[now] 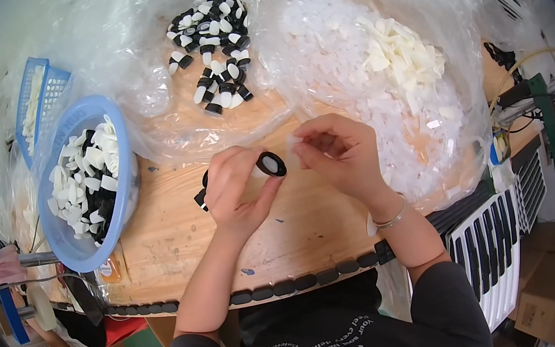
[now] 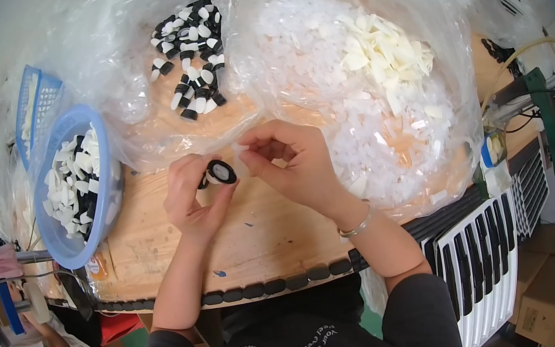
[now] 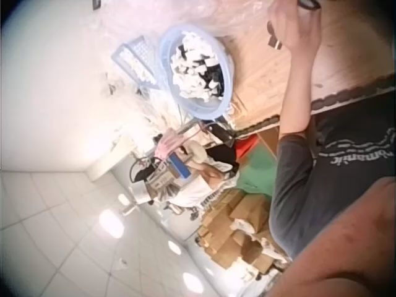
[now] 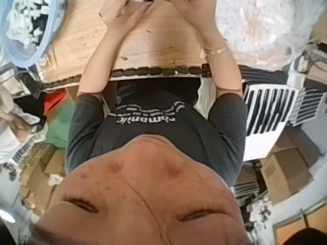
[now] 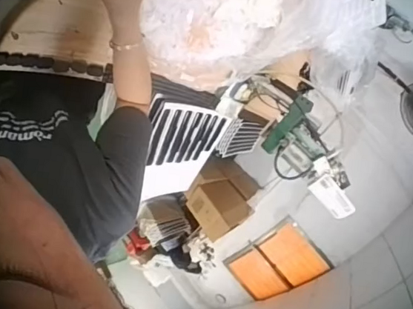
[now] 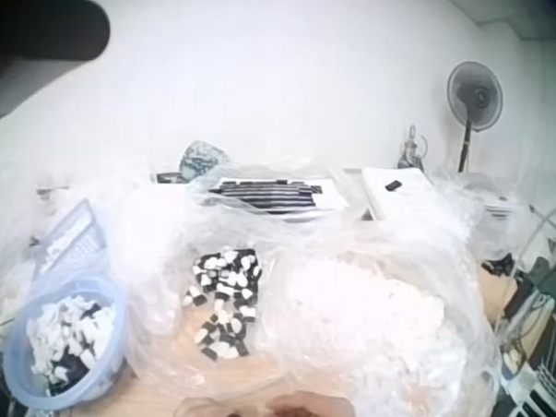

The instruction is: The person is manually assembling small white plastic components into black circular plastic housings on a workbench.

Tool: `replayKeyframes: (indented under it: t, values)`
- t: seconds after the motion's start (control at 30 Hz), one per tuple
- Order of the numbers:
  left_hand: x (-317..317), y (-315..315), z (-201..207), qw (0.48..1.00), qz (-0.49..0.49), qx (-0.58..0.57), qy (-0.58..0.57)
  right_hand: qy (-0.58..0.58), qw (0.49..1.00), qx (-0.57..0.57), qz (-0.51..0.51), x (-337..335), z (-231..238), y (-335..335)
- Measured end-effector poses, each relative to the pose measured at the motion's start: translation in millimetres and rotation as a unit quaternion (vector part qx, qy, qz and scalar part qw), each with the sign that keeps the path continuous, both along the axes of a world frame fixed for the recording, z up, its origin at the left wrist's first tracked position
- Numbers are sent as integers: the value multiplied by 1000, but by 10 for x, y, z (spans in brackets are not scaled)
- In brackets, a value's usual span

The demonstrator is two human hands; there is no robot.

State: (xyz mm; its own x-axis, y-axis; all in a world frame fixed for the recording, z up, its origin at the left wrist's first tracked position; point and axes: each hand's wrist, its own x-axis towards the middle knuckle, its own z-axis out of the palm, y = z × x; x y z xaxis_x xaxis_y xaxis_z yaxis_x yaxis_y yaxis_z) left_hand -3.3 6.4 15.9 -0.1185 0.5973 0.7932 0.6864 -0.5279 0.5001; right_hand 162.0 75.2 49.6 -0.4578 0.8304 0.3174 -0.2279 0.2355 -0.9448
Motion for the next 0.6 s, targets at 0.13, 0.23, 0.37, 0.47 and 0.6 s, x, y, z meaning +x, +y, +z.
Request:
replayKeyframes:
  t: [0.13, 0.23, 0.37, 0.47, 0.6]
  values:
    - [16, -3, -9, 1000, 22, 12, 9, 10, 988, 130, -82, -1, -74, -29]
    - [38, -35, 10, 999, 25, 1, 23, -17, 946, 300, -120, -15, -41, -29]
    - [61, -33, 2, 1000, 25, 0, 18, -32, 919, 371, -130, -69, -25, -41]
    - [57, -18, -3, 999, 30, 10, 6, -58, 910, 386, -141, -64, -57, -61]
    - [43, -53, 35, 999, 43, 22, 21, -82, 892, 419, -149, -91, -57, -110]
